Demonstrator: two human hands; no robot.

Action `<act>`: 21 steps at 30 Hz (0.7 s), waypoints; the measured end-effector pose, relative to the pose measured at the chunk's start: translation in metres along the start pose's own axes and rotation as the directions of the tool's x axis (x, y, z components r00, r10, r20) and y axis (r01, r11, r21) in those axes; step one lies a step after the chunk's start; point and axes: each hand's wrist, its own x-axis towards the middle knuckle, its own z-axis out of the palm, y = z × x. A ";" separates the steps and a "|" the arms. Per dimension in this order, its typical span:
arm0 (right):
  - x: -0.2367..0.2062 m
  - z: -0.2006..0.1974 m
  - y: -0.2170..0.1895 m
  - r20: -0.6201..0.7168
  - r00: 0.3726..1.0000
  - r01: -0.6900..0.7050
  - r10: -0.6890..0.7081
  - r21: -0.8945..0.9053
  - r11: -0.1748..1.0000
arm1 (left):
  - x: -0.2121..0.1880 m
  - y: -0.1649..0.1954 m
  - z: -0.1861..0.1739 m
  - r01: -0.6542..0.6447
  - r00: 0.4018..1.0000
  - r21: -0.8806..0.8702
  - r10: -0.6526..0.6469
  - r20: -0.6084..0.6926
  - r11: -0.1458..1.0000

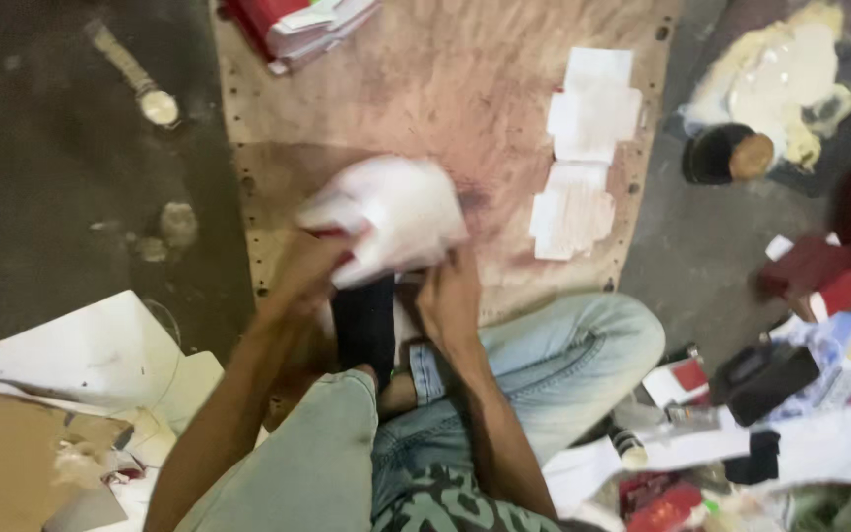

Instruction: The person sits on the floor and assembles small red and white paper boxes. They fold the flat paper pieces, apply glue to the edges using a small brush, and press the flaps together to form the box shape. The person handles the boxes one at a time, stacking the finished ones nearby.

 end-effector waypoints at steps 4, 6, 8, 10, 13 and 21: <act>-0.002 0.004 0.009 -0.086 0.996 0.048 -0.025 0.280 0.959 | -0.005 -0.002 0.008 -0.086 0.992 0.306 0.054 0.110 0.948; -0.002 0.005 0.011 0.032 0.999 -0.034 0.035 -0.039 0.999 | 0.003 0.000 0.001 -0.023 1.000 -0.013 0.024 0.007 1.000; -0.003 0.005 0.012 0.192 0.980 0.054 0.044 -0.476 0.878 | -0.003 -0.005 0.002 -0.030 0.999 0.127 0.024 0.043 0.991; -0.002 0.004 0.012 -0.045 0.999 0.019 -0.027 -0.161 0.987 | -0.008 -0.005 0.009 -0.091 0.991 0.351 0.049 0.127 0.932; -0.003 0.004 0.010 -0.049 0.999 -0.013 0.007 -0.119 0.993 | 0.003 0.000 0.003 -0.040 0.999 0.050 0.039 0.019 0.998; -0.009 0.003 0.009 -0.046 0.998 0.033 -0.032 0.024 0.999 | 0.001 0.001 -0.002 -0.022 1.000 -0.023 0.022 0.003 0.999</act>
